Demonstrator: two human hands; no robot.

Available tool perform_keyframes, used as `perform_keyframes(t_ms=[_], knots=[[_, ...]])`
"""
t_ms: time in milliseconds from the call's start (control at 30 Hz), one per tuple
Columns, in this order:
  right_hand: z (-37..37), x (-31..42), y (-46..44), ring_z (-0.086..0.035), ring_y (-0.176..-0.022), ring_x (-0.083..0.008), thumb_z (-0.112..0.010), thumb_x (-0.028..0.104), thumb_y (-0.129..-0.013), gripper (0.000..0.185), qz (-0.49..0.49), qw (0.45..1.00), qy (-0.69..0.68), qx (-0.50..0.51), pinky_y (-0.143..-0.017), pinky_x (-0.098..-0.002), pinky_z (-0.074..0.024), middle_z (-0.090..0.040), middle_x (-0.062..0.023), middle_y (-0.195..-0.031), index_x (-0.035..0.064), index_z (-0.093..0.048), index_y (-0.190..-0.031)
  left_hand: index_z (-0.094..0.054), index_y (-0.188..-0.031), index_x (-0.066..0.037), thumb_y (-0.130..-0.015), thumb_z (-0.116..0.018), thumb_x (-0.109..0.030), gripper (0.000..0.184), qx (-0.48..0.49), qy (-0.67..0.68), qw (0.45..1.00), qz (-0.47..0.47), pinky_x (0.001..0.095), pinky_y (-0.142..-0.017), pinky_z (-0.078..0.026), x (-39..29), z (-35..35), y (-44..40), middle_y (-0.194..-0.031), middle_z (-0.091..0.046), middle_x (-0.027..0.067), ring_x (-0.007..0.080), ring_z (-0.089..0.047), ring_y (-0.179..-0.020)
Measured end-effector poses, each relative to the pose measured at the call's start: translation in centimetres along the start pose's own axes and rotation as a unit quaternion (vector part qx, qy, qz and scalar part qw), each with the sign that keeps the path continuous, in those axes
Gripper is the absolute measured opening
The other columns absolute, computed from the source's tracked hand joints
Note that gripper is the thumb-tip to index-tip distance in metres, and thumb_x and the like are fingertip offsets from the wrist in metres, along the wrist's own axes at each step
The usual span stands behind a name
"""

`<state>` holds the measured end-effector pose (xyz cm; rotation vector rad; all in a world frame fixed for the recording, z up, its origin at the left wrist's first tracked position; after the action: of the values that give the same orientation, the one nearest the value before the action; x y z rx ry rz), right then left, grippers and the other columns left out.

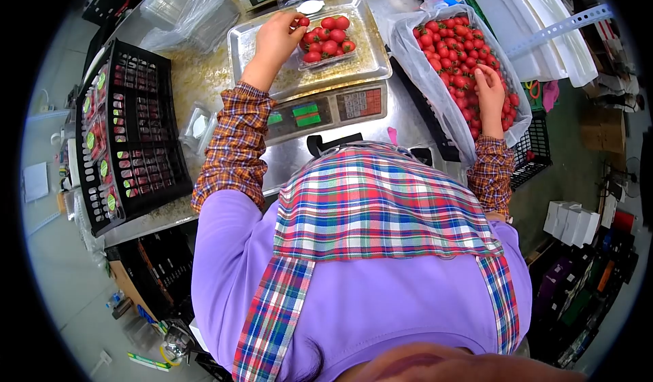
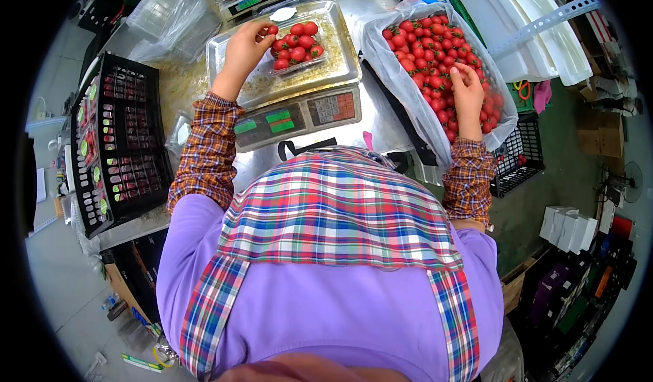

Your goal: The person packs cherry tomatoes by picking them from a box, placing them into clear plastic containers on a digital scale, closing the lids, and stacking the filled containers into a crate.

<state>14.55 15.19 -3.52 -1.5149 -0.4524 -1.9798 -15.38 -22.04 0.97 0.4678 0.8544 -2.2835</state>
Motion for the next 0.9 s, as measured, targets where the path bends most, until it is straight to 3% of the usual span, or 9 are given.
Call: perform_keyframes(t_ms=[67,167,367,467,567,667,767,800,900], knots=[[0.0,0.5,0.2,-0.051,-0.069,-0.0031,-0.063,0.017,-0.088,0.025,0.004,1.000,0.006,-0.003,-0.058,-0.0169,-0.0398,-0.060,0.0027,-0.082,0.0023,-0.061,-0.108,-0.067,-0.099,-0.009,-0.079,-0.067,-0.016,0.021,0.035,-0.018,0.999,0.018,0.0334,-0.068,-0.049,0.3,-0.3,-0.4,-0.090,-0.064,0.0096,0.0242,-0.062,-0.071],[-0.1,0.1,0.0,-0.050,-0.069,-0.0029,-0.063,0.017,-0.088,0.025,0.003,1.000,0.006,0.005,-0.058,-0.0167,-0.0394,-0.060,0.0029,-0.081,0.0022,-0.061,-0.108,-0.066,-0.102,-0.010,-0.080,-0.066,-0.018,0.024,0.088,-0.104,0.989,-0.063,0.0367,-0.079,-0.047,-0.6,-0.7,-0.9,-0.095,-0.064,0.0100,0.0288,-0.061,-0.081],[-0.4,0.5,0.2,-0.050,-0.068,-0.0027,-0.063,0.016,-0.089,0.024,0.004,1.000,-0.001,0.011,-0.058,-0.0168,-0.0390,-0.059,0.0032,-0.081,0.0019,-0.060,-0.109,-0.069,-0.097,-0.010,-0.082,-0.060,-0.015,0.018,0.017,-0.108,0.986,-0.126,0.0411,-0.079,-0.046,-2.2,-1.4,-0.7,-0.094,-0.065,0.0104,0.0330,-0.056,-0.091],[-0.4,0.5,0.2,-0.050,-0.069,-0.0030,-0.063,0.015,-0.088,0.025,0.006,1.000,-0.006,0.015,-0.058,-0.0167,-0.0391,-0.059,0.0030,-0.081,0.0017,-0.060,-0.109,-0.065,-0.101,-0.008,-0.085,-0.057,-0.012,0.018,-0.018,-0.014,0.998,-0.056,0.0394,-0.081,-0.044,-1.9,-0.5,-0.8,-0.099,-0.065,0.0105,0.0319,-0.057,-0.088],[-0.3,0.3,0.2,-0.051,-0.070,-0.0034,-0.063,0.016,-0.088,0.025,0.005,1.000,0.002,0.017,-0.059,-0.0168,-0.0395,-0.060,0.0023,-0.082,0.0019,-0.060,-0.109,-0.063,-0.105,-0.009,-0.086,-0.055,-0.010,0.021,0.073,-0.123,0.986,-0.082,0.0395,-0.080,-0.046,-0.5,-1.9,-0.3,-0.092,-0.066,0.0112,0.0323,-0.058,-0.088],[-0.4,0.6,0.2,-0.053,-0.072,-0.0051,-0.063,0.017,-0.088,0.027,0.003,0.999,0.027,0.017,-0.062,-0.0187,-0.0421,-0.061,0.0008,-0.083,0.0024,-0.060,-0.110,-0.062,-0.107,-0.009,-0.087,-0.054,-0.010,0.022,0.096,-0.127,0.985,-0.069,0.0400,-0.079,-0.047,-0.2,-1.5,0.4,-0.091,-0.066,0.0118,0.0320,-0.059,-0.089],[0.0,1.2,0.4,-0.056,-0.076,-0.0085,-0.065,0.020,-0.087,0.029,0.033,0.995,0.092,-0.016,-0.068,-0.0221,-0.0453,-0.063,-0.0014,-0.085,0.0026,-0.061,-0.110,-0.063,-0.104,-0.007,-0.088,-0.052,-0.008,0.020,-0.045,-0.014,0.997,-0.062,0.0377,-0.079,-0.048,-0.3,1.9,0.1,-0.096,-0.067,0.0123,0.0309,-0.060,-0.090],[0.2,1.4,0.4,-0.057,-0.077,-0.0098,-0.065,0.021,-0.087,0.030,0.049,0.991,0.120,-0.032,-0.070,-0.0234,-0.0462,-0.063,-0.0023,-0.085,0.0026,-0.061,-0.110,-0.062,-0.108,-0.007,-0.090,-0.051,-0.008,0.021,-0.071,0.014,0.996,-0.055,0.0333,-0.080,-0.048,1.1,2.8,0.0,-0.100,-0.067,0.0112,0.0247,-0.063,-0.092],[0.1,1.0,-0.3,-0.059,-0.081,-0.0132,-0.067,0.022,-0.084,0.030,0.117,0.986,0.113,-0.025,-0.074,-0.0258,-0.0471,-0.064,-0.0047,-0.087,0.0020,-0.063,-0.106,-0.058,-0.114,-0.002,-0.092,-0.052,-0.013,0.025,-0.101,0.110,0.987,0.064,0.0291,-0.082,-0.048,4.5,5.5,0.8,-0.105,-0.067,0.0076,0.0172,-0.063,-0.092]])
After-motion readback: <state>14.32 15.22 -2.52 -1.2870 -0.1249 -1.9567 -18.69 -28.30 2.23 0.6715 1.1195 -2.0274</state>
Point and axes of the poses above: each hand's wrist, its own y-axis away from the middle knuckle, its own z-axis out of the back of the hand, x = y × z, the point moved 8 cm from there along -y, towards the middle knuckle
